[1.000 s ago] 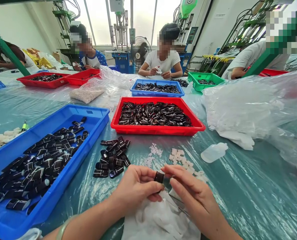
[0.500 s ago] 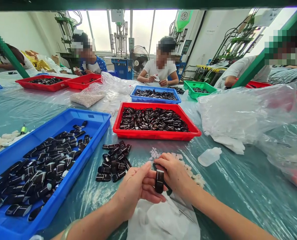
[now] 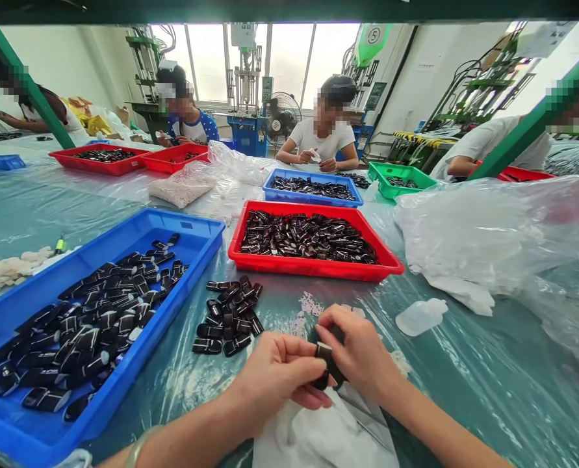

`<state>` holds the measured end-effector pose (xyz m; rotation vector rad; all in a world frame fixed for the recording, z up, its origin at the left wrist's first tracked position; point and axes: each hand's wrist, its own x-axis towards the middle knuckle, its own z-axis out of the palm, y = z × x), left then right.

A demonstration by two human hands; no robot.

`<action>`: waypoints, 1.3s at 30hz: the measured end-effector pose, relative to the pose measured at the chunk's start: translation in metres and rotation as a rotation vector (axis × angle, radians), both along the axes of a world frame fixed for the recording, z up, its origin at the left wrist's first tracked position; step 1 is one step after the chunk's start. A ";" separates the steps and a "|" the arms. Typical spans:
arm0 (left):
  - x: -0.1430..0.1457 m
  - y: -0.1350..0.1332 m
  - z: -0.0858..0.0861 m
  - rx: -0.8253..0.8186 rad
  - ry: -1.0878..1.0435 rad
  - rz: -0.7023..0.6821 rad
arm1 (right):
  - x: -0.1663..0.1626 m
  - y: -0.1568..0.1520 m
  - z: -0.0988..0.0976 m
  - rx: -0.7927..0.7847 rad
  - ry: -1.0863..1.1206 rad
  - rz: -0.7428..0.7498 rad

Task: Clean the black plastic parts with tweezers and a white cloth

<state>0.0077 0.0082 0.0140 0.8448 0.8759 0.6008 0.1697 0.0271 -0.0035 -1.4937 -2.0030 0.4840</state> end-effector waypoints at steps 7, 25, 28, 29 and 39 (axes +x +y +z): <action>0.004 -0.002 -0.004 -0.005 0.025 -0.044 | 0.013 -0.029 0.019 -0.091 0.353 0.045; 0.005 -0.005 -0.008 0.080 0.014 -0.063 | 0.015 -0.042 0.017 0.000 0.415 0.144; 0.005 -0.005 -0.008 0.103 0.016 -0.066 | 0.014 -0.042 0.015 0.018 0.434 0.150; 0.005 -0.006 -0.008 0.108 0.016 -0.067 | 0.013 -0.042 0.014 0.019 0.447 0.155; 0.004 -0.007 -0.008 0.143 0.019 -0.068 | 0.011 -0.045 0.010 -0.100 0.521 0.111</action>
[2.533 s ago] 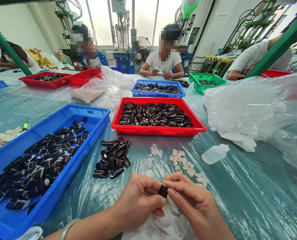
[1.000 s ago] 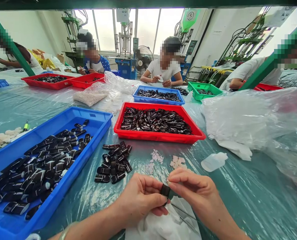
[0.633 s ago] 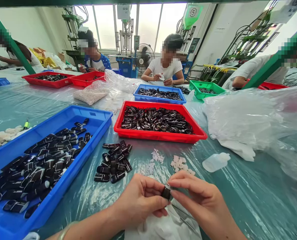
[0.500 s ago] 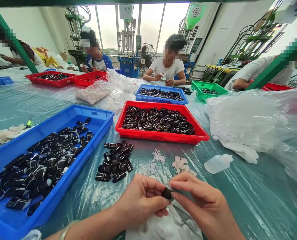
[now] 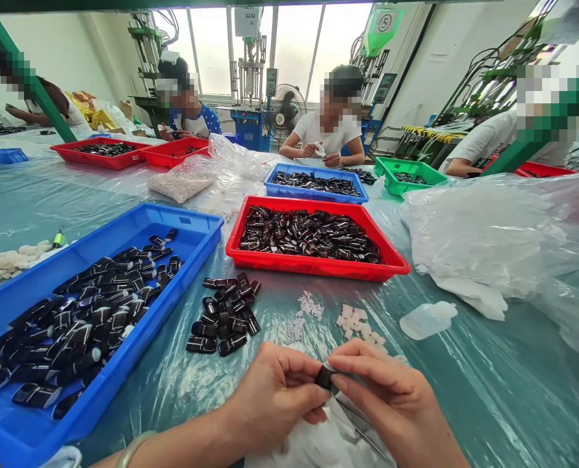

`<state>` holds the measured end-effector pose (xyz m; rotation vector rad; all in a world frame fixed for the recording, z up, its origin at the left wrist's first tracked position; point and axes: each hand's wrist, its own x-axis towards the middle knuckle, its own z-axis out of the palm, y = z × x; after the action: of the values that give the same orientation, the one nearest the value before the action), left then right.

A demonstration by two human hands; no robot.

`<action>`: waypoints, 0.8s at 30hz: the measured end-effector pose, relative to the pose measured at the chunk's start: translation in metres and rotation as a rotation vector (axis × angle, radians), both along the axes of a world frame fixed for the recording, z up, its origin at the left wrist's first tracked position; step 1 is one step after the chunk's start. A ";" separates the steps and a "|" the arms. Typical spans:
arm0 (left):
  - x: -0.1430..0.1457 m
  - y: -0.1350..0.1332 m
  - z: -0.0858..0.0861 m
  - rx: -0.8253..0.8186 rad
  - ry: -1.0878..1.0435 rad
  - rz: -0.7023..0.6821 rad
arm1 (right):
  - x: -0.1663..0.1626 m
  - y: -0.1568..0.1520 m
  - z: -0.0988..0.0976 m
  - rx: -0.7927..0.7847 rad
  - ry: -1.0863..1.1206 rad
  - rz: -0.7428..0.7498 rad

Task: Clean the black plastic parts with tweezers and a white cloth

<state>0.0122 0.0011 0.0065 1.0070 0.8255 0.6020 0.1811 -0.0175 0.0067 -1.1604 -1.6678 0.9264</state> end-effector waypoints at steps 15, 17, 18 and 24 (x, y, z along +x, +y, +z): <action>0.000 0.001 0.002 0.006 0.032 0.008 | -0.002 0.001 -0.002 0.016 -0.007 0.044; -0.001 0.004 0.004 0.002 0.049 0.017 | -0.001 0.002 -0.005 0.044 -0.007 0.052; -0.001 0.006 0.004 0.008 0.057 0.028 | -0.001 0.002 -0.005 0.055 -0.006 0.043; -0.007 0.010 0.012 0.213 0.187 0.156 | 0.009 -0.004 0.015 0.107 0.167 -0.096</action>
<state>0.0054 0.0112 0.0184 1.2134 1.0277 0.7482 0.1899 -0.0212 0.0216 -1.0523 -1.4958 0.8406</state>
